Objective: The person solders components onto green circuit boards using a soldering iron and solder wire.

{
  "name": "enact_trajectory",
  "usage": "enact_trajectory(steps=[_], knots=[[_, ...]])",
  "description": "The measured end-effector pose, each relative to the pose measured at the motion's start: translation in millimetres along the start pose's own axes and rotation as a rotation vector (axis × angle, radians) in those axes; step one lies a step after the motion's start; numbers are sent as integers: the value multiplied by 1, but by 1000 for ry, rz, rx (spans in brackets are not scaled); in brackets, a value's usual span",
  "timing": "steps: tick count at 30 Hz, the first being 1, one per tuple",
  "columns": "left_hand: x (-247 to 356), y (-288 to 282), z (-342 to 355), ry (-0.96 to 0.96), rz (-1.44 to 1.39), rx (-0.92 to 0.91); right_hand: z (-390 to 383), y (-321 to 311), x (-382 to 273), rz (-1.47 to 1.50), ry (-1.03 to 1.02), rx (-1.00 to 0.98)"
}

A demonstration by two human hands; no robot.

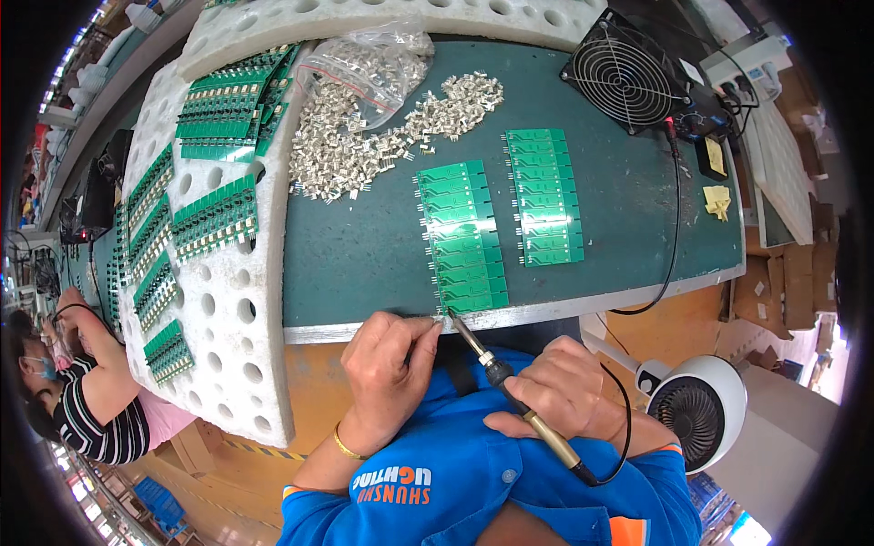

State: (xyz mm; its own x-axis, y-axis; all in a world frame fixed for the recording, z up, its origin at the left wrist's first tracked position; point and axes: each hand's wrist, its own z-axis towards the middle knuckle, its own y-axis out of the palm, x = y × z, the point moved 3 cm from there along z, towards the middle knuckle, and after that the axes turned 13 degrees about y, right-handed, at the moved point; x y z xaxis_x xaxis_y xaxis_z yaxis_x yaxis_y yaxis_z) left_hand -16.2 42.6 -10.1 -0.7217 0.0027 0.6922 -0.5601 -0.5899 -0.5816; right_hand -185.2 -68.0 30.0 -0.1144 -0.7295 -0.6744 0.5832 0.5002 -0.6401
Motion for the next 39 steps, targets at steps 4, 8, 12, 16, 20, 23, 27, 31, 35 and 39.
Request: enact_trajectory(steps=[4, 8, 12, 16, 20, 23, 27, 31, 35, 39], knots=[[-1, 1, 1, -4, -25, 6, -3, 4, -4, -51, -12, 16], [-3, -1, 0, 3, -32, 1, -5, 6, -8, -91, -40, 16], [-5, -2, -1, 28, -57, -28, -9, 6, -8, -105, -37, 23], [-2, -6, -2, -81, -159, 16, -12, -2, -4, -65, -49, 78], [1, -11, -2, -140, -199, 51, -11, -10, 2, -40, -43, 100], [-4, -12, -11, -126, -212, 117, -5, -9, 10, -13, -22, 100], [-8, -9, -16, -424, -537, 222, 8, 5, 20, 28, -28, 75], [-8, -5, -13, -513, -699, 260, 13, 17, 29, -46, -51, 160], [-7, -3, -12, -483, -580, 233, 24, 18, 33, -114, -86, 32], [-4, -2, -9, -513, -613, 227, 30, 18, 35, -233, -199, -33]])
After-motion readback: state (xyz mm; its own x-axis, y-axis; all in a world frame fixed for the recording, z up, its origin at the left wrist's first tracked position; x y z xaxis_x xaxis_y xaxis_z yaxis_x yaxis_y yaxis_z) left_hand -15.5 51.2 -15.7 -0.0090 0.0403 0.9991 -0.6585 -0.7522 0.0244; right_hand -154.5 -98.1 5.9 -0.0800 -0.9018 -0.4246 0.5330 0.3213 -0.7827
